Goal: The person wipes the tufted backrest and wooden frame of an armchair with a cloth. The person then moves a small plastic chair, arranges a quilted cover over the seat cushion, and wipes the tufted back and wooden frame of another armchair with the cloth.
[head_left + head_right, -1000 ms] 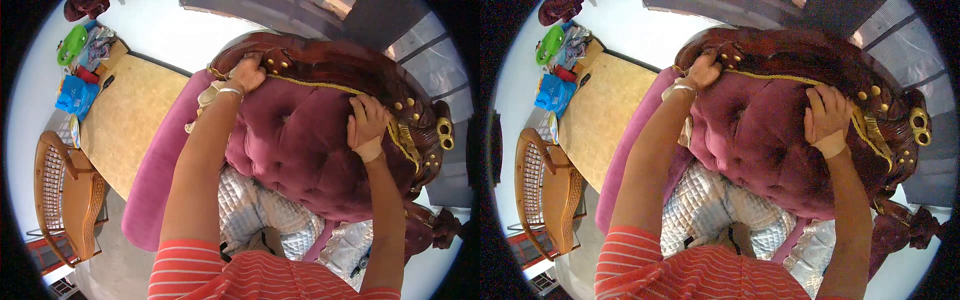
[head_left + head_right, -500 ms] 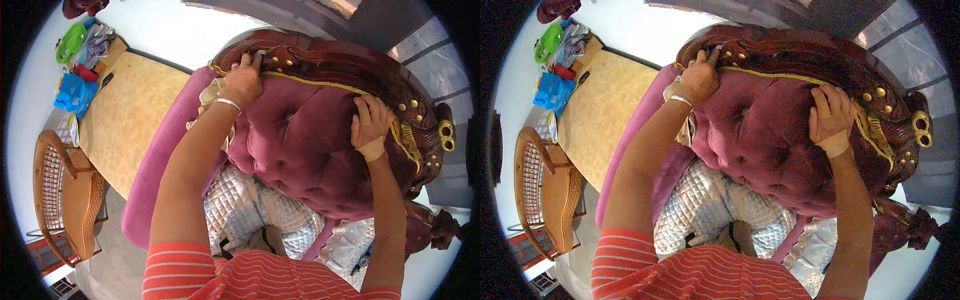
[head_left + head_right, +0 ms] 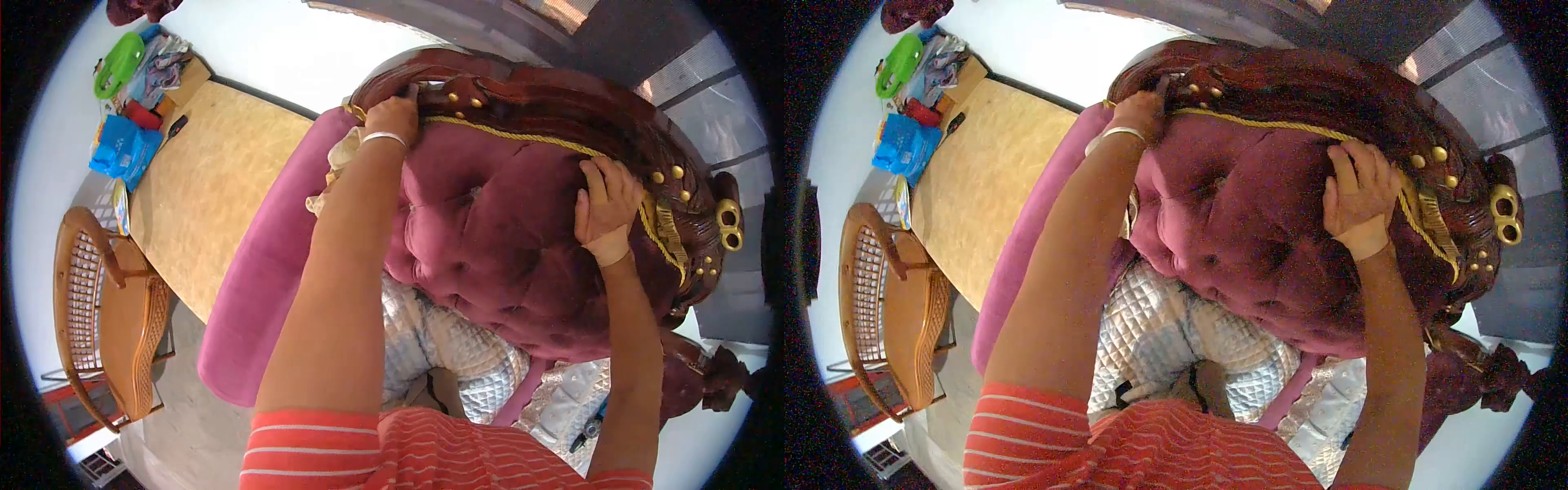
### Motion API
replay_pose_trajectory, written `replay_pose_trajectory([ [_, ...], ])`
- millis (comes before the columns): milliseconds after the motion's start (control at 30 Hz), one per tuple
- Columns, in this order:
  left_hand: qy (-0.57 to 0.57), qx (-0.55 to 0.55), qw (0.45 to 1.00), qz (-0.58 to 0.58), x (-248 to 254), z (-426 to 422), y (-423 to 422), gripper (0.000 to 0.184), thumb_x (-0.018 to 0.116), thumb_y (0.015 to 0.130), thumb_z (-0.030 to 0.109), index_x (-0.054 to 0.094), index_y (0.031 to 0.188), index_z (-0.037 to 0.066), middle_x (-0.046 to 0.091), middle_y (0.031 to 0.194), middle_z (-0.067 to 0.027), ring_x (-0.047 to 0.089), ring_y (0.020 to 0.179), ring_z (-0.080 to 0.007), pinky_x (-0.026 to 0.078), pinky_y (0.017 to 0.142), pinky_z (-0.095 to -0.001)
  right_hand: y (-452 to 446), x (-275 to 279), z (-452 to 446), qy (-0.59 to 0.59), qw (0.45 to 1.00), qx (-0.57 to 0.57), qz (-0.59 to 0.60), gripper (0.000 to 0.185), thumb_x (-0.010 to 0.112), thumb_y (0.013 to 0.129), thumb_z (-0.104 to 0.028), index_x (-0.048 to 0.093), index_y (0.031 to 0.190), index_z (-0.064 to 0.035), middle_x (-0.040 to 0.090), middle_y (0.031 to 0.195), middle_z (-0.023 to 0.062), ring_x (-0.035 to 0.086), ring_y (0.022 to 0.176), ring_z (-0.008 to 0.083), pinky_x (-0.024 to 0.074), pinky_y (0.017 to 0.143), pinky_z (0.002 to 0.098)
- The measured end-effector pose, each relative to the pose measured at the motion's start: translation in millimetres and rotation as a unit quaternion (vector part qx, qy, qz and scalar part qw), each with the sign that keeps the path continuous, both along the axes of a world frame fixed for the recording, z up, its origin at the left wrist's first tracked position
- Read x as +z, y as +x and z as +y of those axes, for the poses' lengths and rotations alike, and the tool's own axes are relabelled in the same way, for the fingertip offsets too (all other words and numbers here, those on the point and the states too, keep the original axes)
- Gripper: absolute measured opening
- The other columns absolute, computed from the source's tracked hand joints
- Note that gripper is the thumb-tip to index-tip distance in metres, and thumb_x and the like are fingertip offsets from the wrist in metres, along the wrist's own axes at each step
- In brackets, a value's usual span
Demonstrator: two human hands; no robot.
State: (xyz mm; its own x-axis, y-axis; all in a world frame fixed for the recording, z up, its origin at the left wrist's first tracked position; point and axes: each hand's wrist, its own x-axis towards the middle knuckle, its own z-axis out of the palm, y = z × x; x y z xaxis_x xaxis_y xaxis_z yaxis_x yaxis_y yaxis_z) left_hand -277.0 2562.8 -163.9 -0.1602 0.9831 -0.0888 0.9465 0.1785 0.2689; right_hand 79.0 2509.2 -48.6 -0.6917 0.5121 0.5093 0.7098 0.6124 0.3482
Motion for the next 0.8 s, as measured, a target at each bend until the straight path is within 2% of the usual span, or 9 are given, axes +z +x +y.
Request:
replay_pose_trajectory([
  [167,0.028,0.008,0.999,-0.038,5.9,-16.8,2.6,0.055,0.054,0.084,0.016,0.045,0.138,0.011,0.066,0.111,-0.0211,0.065,0.104,-0.0353,0.052,0.090,-0.0457,3.6,-2.1,0.4,-0.002,1.000,0.009,0.012,0.039,0.056,0.083,-0.024,0.059,0.120,-0.0113,0.053,0.124,0.0094,0.049,0.116,0.0337,0.0363,0.094,0.0485],
  [267,0.005,0.012,0.999,-0.050,7.4,-20.0,-2.6,0.048,0.057,0.082,0.017,0.054,0.129,0.010,0.066,0.111,-0.0209,0.064,0.104,-0.0358,0.052,0.090,-0.0452,1.3,-2.8,1.3,0.004,1.000,0.006,0.008,0.039,0.056,0.084,-0.024,0.059,0.120,-0.0114,0.053,0.125,0.0091,0.048,0.117,0.0335,0.0359,0.095,0.0485],
  [300,-0.007,0.034,0.997,-0.065,21.3,-28.4,-0.3,0.049,0.059,0.079,0.017,0.058,0.128,0.014,0.066,0.111,-0.0203,0.064,0.104,-0.0356,0.052,0.090,-0.0448,1.0,-3.1,0.3,0.009,1.000,0.000,0.002,0.038,0.056,0.084,-0.023,0.059,0.120,-0.0114,0.053,0.125,0.0090,0.048,0.118,0.0334,0.0356,0.096,0.0485],
  [400,0.002,0.045,0.996,-0.082,29.3,-46.0,-1.4,0.050,0.058,0.080,0.017,0.056,0.130,0.020,0.066,0.111,-0.0194,0.064,0.103,-0.0348,0.052,0.089,-0.0445,1.7,-4.7,1.6,0.008,1.000,0.005,0.006,0.039,0.055,0.085,-0.023,0.058,0.121,-0.0116,0.053,0.126,0.0088,0.048,0.119,0.0328,0.0345,0.097,0.0487],
  [500,0.021,0.042,0.994,-0.095,13.6,-55.3,-7.9,0.042,0.055,0.082,0.016,0.060,0.124,0.023,0.068,0.099,-0.0194,0.065,0.099,-0.0379,0.051,0.087,-0.0478,3.0,-5.9,0.8,0.023,1.000,-0.007,-0.008,0.039,0.054,0.085,-0.024,0.057,0.123,-0.0118,0.053,0.126,0.0083,0.047,0.119,0.0325,0.0339,0.098,0.0491],
  [600,0.074,0.016,0.996,-0.056,-22.0,-86.7,-34.9,0.049,0.054,0.083,0.019,0.054,0.132,0.020,0.067,0.111,-0.0170,0.064,0.103,-0.0353,0.051,0.089,-0.0451,3.0,-4.5,0.0,0.019,1.000,-0.004,-0.003,0.040,0.054,0.086,-0.024,0.057,0.123,-0.0120,0.052,0.127,0.0081,0.047,0.119,0.0323,0.0338,0.098,0.0490],
  [667,-0.073,0.095,0.992,-0.051,-35.0,-107.6,-68.0,0.047,0.057,0.083,0.021,0.056,0.130,0.017,0.066,0.114,-0.0163,0.062,0.106,-0.0360,0.049,0.091,-0.0460,3.2,-4.1,1.6,0.007,1.000,0.001,0.002,0.040,0.054,0.086,-0.024,0.057,0.124,-0.0120,0.053,0.127,0.0081,0.047,0.119,0.0324,0.0338,0.098,0.0490],
  [733,-0.050,0.102,0.988,-0.104,-100.3,-118.3,-118.4,0.056,0.062,0.081,0.025,0.050,0.135,0.017,0.066,0.114,-0.0165,0.061,0.108,-0.0343,0.047,0.094,-0.0441,3.5,-4.9,2.5,0.005,1.000,0.001,0.001,0.040,0.054,0.085,-0.025,0.057,0.124,-0.0118,0.053,0.127,0.0082,0.047,0.119,0.0325,0.0339,0.098,0.0488],
  [800,0.020,0.119,0.979,-0.164,-97.8,-127.1,-118.3,0.067,0.065,0.080,0.030,0.041,0.141,0.018,0.059,0.125,-0.0190,0.056,0.116,-0.0363,0.046,0.097,-0.0455,2.6,-4.9,1.4,0.017,1.000,-0.003,-0.003,0.040,0.054,0.085,-0.026,0.057,0.123,-0.0116,0.053,0.126,0.0085,0.047,0.119,0.0327,0.0340,0.098,0.0485],
])
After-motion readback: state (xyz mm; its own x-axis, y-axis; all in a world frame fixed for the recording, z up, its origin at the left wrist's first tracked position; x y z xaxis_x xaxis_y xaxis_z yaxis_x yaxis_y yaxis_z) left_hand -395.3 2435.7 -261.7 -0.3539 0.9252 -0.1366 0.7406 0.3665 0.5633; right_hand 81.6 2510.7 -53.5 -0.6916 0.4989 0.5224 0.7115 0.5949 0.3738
